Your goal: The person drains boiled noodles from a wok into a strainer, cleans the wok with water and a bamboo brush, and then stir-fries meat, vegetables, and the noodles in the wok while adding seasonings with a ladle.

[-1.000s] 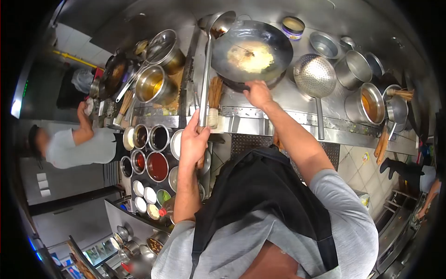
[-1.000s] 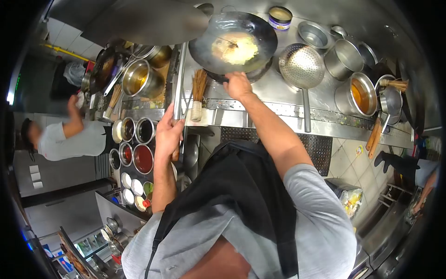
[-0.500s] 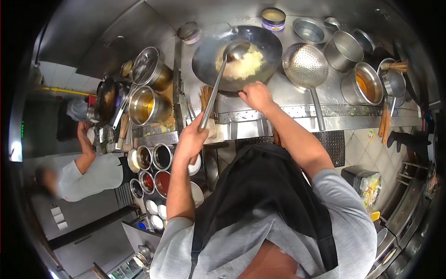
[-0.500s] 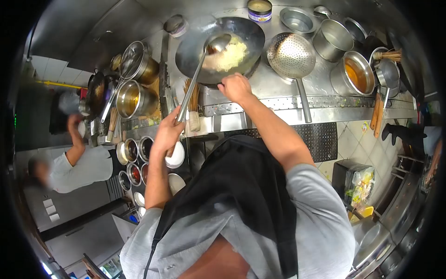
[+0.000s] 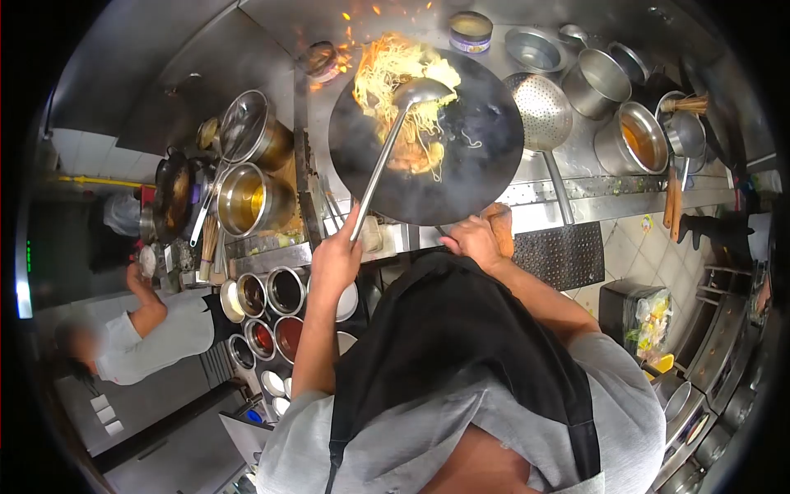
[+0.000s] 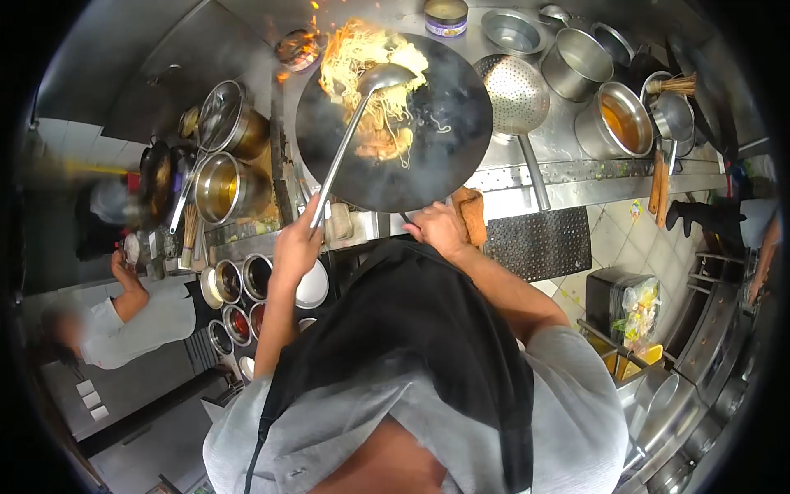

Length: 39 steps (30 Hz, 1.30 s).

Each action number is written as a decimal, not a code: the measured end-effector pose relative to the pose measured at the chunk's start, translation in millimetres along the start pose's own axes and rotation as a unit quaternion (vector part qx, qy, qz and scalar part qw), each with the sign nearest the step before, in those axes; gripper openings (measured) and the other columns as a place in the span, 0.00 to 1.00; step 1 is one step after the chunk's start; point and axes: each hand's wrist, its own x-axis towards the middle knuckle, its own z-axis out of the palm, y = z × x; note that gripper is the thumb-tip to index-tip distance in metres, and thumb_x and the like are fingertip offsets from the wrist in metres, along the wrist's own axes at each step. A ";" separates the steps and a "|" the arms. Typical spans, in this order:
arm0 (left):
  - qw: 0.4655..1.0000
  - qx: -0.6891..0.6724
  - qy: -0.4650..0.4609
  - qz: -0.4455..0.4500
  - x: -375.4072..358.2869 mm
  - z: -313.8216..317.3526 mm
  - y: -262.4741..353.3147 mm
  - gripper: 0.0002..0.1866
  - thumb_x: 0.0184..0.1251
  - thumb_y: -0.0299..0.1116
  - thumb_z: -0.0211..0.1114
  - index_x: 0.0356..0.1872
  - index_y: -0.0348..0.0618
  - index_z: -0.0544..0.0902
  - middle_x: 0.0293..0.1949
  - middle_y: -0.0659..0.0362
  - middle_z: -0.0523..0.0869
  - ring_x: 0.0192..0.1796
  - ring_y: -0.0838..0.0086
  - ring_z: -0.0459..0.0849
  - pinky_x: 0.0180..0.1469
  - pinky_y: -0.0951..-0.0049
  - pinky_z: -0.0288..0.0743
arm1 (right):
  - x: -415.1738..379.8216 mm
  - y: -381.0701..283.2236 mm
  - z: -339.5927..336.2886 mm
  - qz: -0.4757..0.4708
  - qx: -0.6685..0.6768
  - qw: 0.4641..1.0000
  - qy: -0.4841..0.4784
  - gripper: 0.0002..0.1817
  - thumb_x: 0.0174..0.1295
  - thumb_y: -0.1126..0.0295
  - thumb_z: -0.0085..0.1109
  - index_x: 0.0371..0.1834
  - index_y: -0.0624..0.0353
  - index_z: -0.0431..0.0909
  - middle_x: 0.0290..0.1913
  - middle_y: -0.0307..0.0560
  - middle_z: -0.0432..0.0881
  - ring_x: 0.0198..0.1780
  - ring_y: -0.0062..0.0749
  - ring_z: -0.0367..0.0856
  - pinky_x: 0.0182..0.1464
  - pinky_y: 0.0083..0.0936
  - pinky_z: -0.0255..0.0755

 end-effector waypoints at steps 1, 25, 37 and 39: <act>1.000 -0.003 -0.008 0.005 -11.8 -12.4 -0.9 0.38 0.66 0.31 0.67 0.78 0.62 0.68 0.34 0.41 0.87 0.40 0.42 0.87 0.45 0.46 0.79 | -3.9 0.5 1.2 -0.006 0.023 1.000 0.014 0.16 0.60 0.58 0.71 0.24 0.56 0.82 0.27 0.48 0.82 0.36 0.48 0.79 0.44 0.42 0.74; 0.992 -0.030 -0.064 -0.101 -11.0 -62.6 9.3 0.35 0.64 0.31 0.70 0.74 0.55 0.74 0.41 0.42 0.89 0.44 0.48 0.89 0.52 0.55 0.81 | 122.8 18.7 -3.6 -0.005 0.020 0.999 0.031 0.16 0.59 0.58 0.73 0.24 0.58 0.83 0.28 0.48 0.85 0.36 0.48 0.82 0.46 0.41 0.75; 0.965 -0.227 0.019 -0.130 147.7 76.2 -34.5 0.32 0.70 0.36 0.64 0.75 0.40 0.70 0.37 0.48 0.88 0.35 0.60 0.87 0.44 0.58 0.83 | 142.8 45.0 28.3 0.039 0.005 0.999 -0.011 0.16 0.61 0.54 0.71 0.27 0.56 0.86 0.33 0.49 0.88 0.41 0.50 0.85 0.50 0.43 0.78; 0.915 -0.365 -0.070 -0.157 151.6 87.9 -14.6 0.29 0.74 0.36 0.62 0.74 0.41 0.71 0.31 0.54 0.86 0.31 0.67 0.85 0.36 0.60 0.84 | 145.0 47.6 29.0 0.049 0.007 0.999 -0.013 0.16 0.61 0.54 0.71 0.28 0.56 0.87 0.34 0.49 0.89 0.42 0.49 0.85 0.50 0.44 0.79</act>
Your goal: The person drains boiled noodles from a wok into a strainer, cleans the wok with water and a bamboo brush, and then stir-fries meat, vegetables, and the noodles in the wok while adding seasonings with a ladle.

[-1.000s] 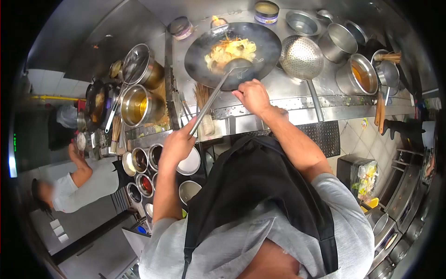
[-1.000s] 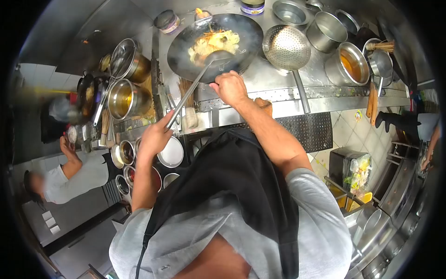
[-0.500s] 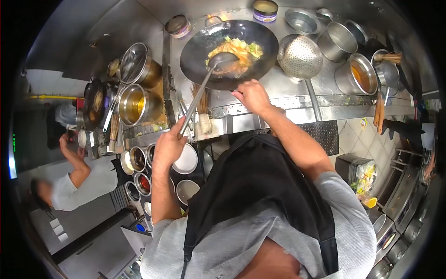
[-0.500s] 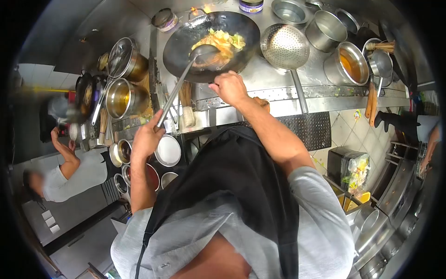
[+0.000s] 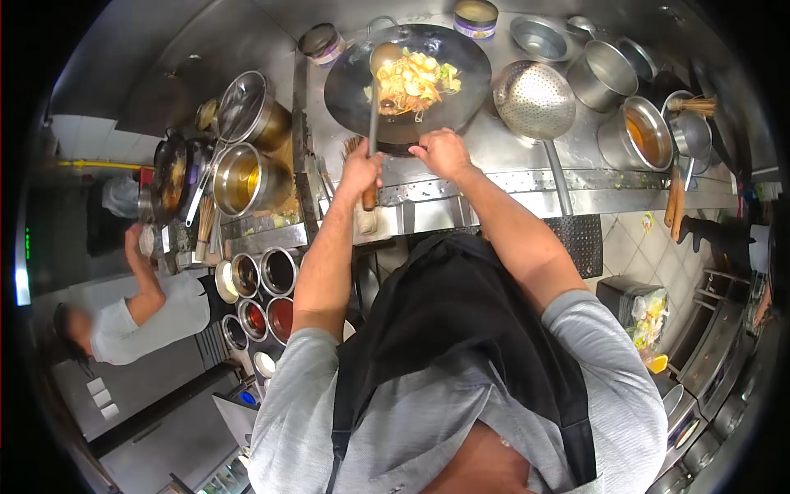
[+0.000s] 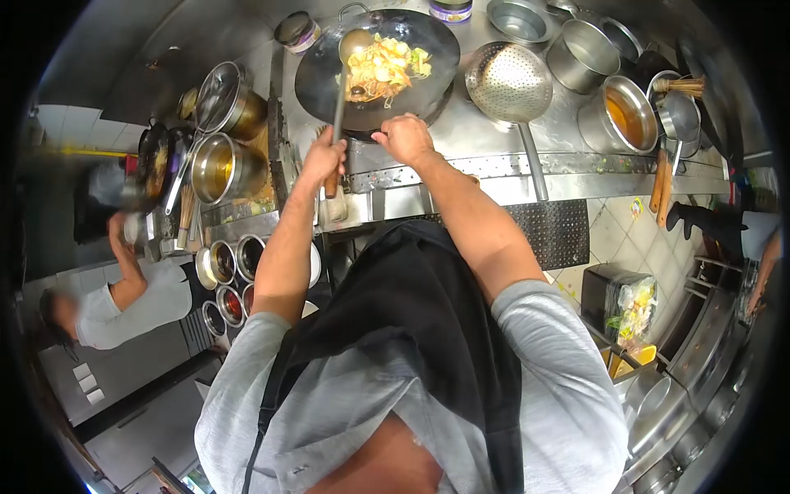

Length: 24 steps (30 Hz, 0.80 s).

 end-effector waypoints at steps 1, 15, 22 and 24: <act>0.993 -0.104 -0.031 -0.038 -11.1 14.1 13.1 0.26 0.78 0.37 0.60 0.73 0.42 0.72 0.27 0.63 0.79 0.27 0.77 0.79 0.25 0.68 0.78 | -0.7 0.4 0.6 0.006 0.001 1.000 -0.003 0.16 0.62 0.54 0.71 0.28 0.55 0.87 0.34 0.50 0.89 0.43 0.49 0.85 0.50 0.44 0.79; 0.420 -0.826 -0.360 -0.108 -67.6 32.5 41.9 0.29 0.86 0.36 0.45 0.76 0.25 0.56 0.33 0.61 0.74 0.27 0.77 0.78 0.26 0.72 0.73 | 0.7 -0.2 -5.4 0.024 -0.005 0.999 -0.048 0.16 0.63 0.53 0.69 0.32 0.56 0.88 0.36 0.50 0.89 0.46 0.50 0.86 0.53 0.43 0.79; 0.792 -0.517 -0.266 -0.190 -68.0 -39.6 77.3 0.18 0.81 0.35 0.55 0.64 0.35 0.73 0.29 0.69 0.74 0.24 0.85 0.74 0.22 0.80 0.67 | 2.0 -2.9 -10.2 0.032 -0.013 0.997 -0.066 0.17 0.63 0.53 0.69 0.31 0.57 0.88 0.36 0.51 0.89 0.47 0.50 0.85 0.53 0.43 0.78; 0.886 -0.364 -0.212 -0.196 -76.6 -61.5 103.8 0.17 0.81 0.34 0.55 0.63 0.38 0.74 0.27 0.71 0.74 0.21 0.88 0.71 0.18 0.81 0.65 | 1.9 1.0 -7.1 0.023 -0.010 0.998 -0.060 0.17 0.63 0.53 0.70 0.31 0.57 0.88 0.36 0.51 0.89 0.47 0.49 0.85 0.53 0.43 0.78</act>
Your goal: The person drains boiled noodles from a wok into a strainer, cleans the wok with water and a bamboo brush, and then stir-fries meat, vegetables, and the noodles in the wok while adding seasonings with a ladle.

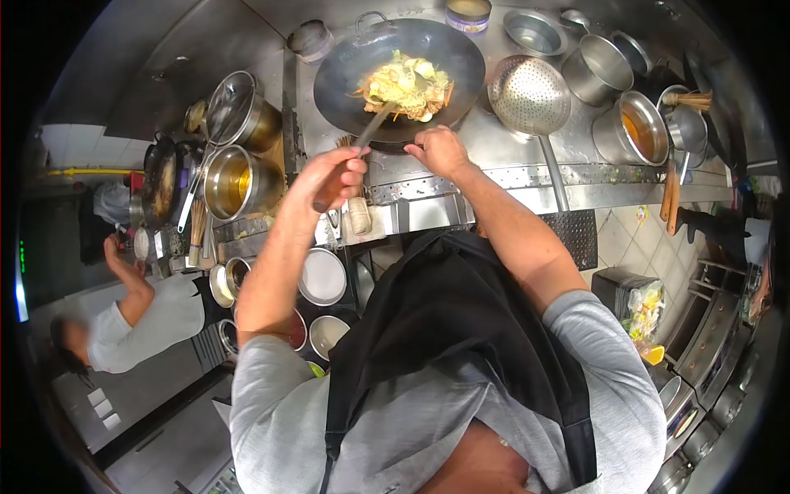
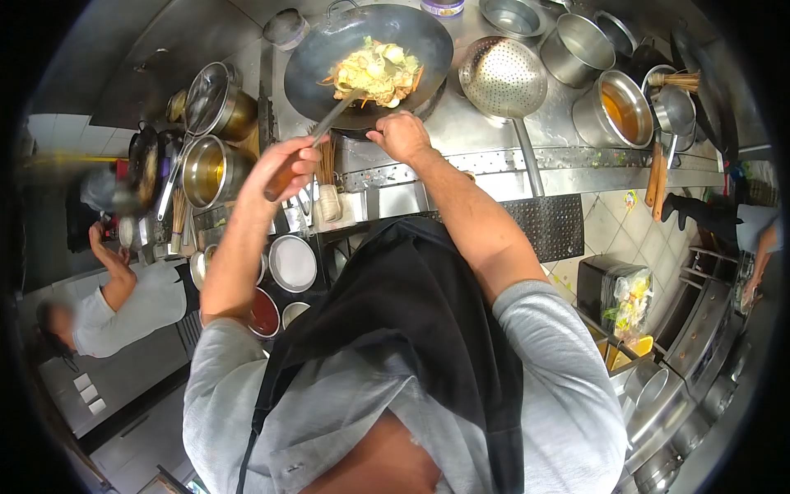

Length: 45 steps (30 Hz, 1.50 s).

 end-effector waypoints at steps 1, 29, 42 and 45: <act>0.998 0.060 0.029 0.000 -6.8 -1.2 11.1 0.17 0.80 0.35 0.56 0.62 0.39 0.75 0.27 0.70 0.75 0.20 0.87 0.70 0.16 0.80 0.62 | 0.4 1.5 1.2 -0.005 0.002 1.000 0.003 0.17 0.63 0.53 0.70 0.31 0.56 0.88 0.36 0.51 0.89 0.47 0.49 0.85 0.53 0.43 0.78; 0.529 0.797 0.250 0.152 -59.4 -55.3 -10.0 0.31 0.65 0.34 0.65 0.72 0.53 0.76 0.36 0.40 0.89 0.40 0.42 0.88 0.49 0.45 0.80 | 5.1 11.5 9.5 0.004 0.002 1.000 -0.012 0.17 0.65 0.53 0.68 0.32 0.57 0.88 0.37 0.51 0.89 0.47 0.51 0.84 0.55 0.43 0.77; 0.816 0.541 0.179 0.095 -86.8 -21.3 -64.4 0.35 0.67 0.34 0.67 0.76 0.47 0.71 0.45 0.44 0.90 0.46 0.52 0.90 0.53 0.59 0.79 | 4.6 10.8 5.6 -0.005 -0.002 1.000 0.009 0.17 0.64 0.53 0.69 0.31 0.58 0.89 0.36 0.52 0.89 0.46 0.51 0.85 0.56 0.41 0.77; 0.767 0.593 0.210 0.127 -35.2 -18.2 -73.6 0.35 0.67 0.34 0.67 0.76 0.44 0.71 0.47 0.43 0.90 0.50 0.55 0.90 0.56 0.60 0.78 | 4.4 9.8 3.6 -0.004 -0.003 1.000 -0.010 0.17 0.64 0.53 0.69 0.32 0.58 0.89 0.36 0.52 0.89 0.46 0.51 0.85 0.56 0.42 0.77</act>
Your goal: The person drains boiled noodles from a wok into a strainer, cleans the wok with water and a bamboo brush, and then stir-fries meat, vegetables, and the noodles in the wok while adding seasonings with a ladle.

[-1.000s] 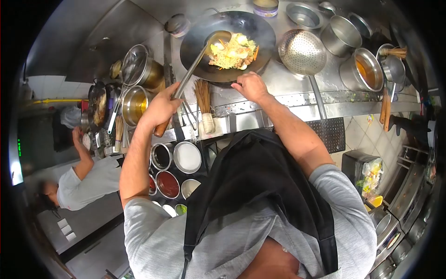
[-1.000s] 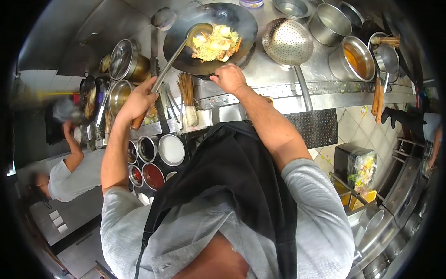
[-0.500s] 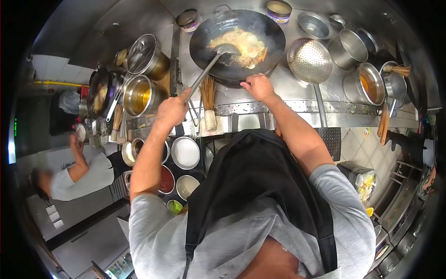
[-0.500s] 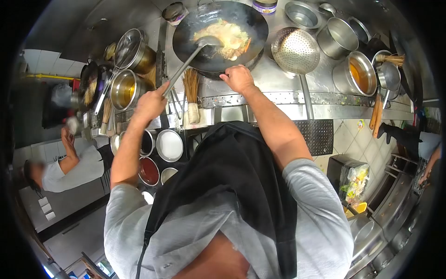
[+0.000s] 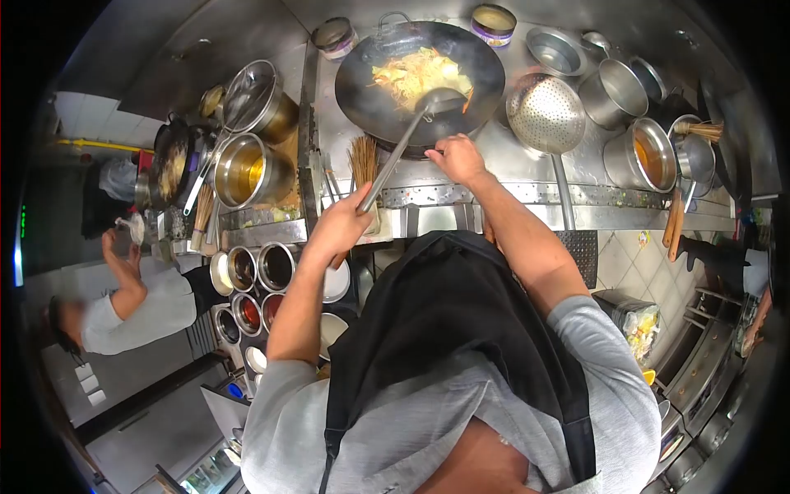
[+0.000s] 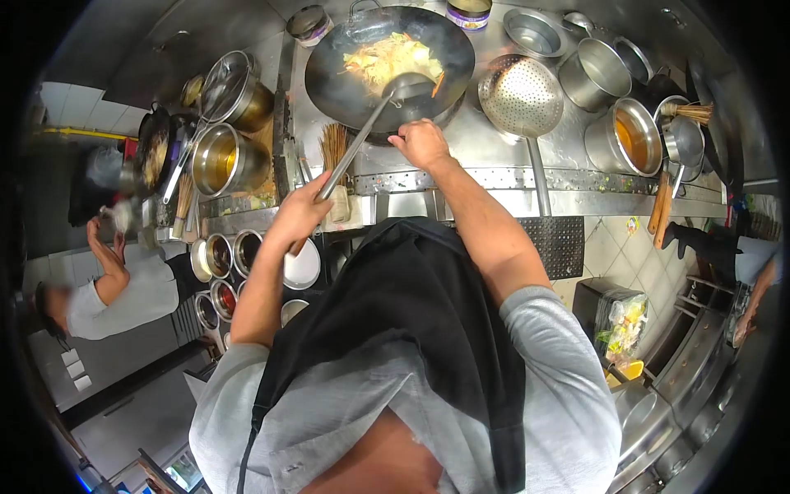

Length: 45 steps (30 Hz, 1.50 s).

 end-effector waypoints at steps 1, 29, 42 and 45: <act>1.000 0.016 0.024 0.003 9.3 8.5 -2.6 0.35 0.67 0.34 0.68 0.76 0.43 0.71 0.47 0.42 0.90 0.51 0.56 0.90 0.56 0.60 0.78 | 0.8 0.7 -0.4 0.002 0.001 1.000 -0.008 0.17 0.64 0.53 0.69 0.32 0.58 0.89 0.36 0.53 0.89 0.46 0.51 0.85 0.57 0.42 0.77; 0.933 0.314 0.122 0.129 25.9 -66.1 -59.9 0.36 0.64 0.28 0.64 0.75 0.66 0.73 0.45 0.44 0.89 0.47 0.47 0.88 0.51 0.50 0.81 | 0.4 -3.2 -3.8 0.030 0.003 0.999 -0.036 0.20 0.68 0.50 0.64 0.35 0.57 0.89 0.41 0.53 0.89 0.52 0.53 0.83 0.59 0.43 0.76; 0.994 -0.006 0.080 0.074 -35.8 3.7 -62.2 0.32 0.68 0.30 0.68 0.74 0.48 0.74 0.34 0.44 0.89 0.34 0.52 0.88 0.42 0.59 0.81 | -42.1 -52.9 -19.1 -0.047 -0.011 0.993 0.104 0.16 0.63 0.59 0.68 0.24 0.58 0.83 0.29 0.50 0.85 0.37 0.50 0.82 0.46 0.44 0.75; 0.992 0.026 0.119 0.031 -32.0 30.5 -45.0 0.32 0.67 0.32 0.69 0.74 0.53 0.74 0.42 0.39 0.88 0.46 0.43 0.88 0.51 0.50 0.81 | -101.5 -44.9 -5.4 -0.074 -0.032 0.993 0.090 0.14 0.61 0.62 0.70 0.23 0.58 0.83 0.28 0.51 0.84 0.36 0.50 0.81 0.44 0.46 0.75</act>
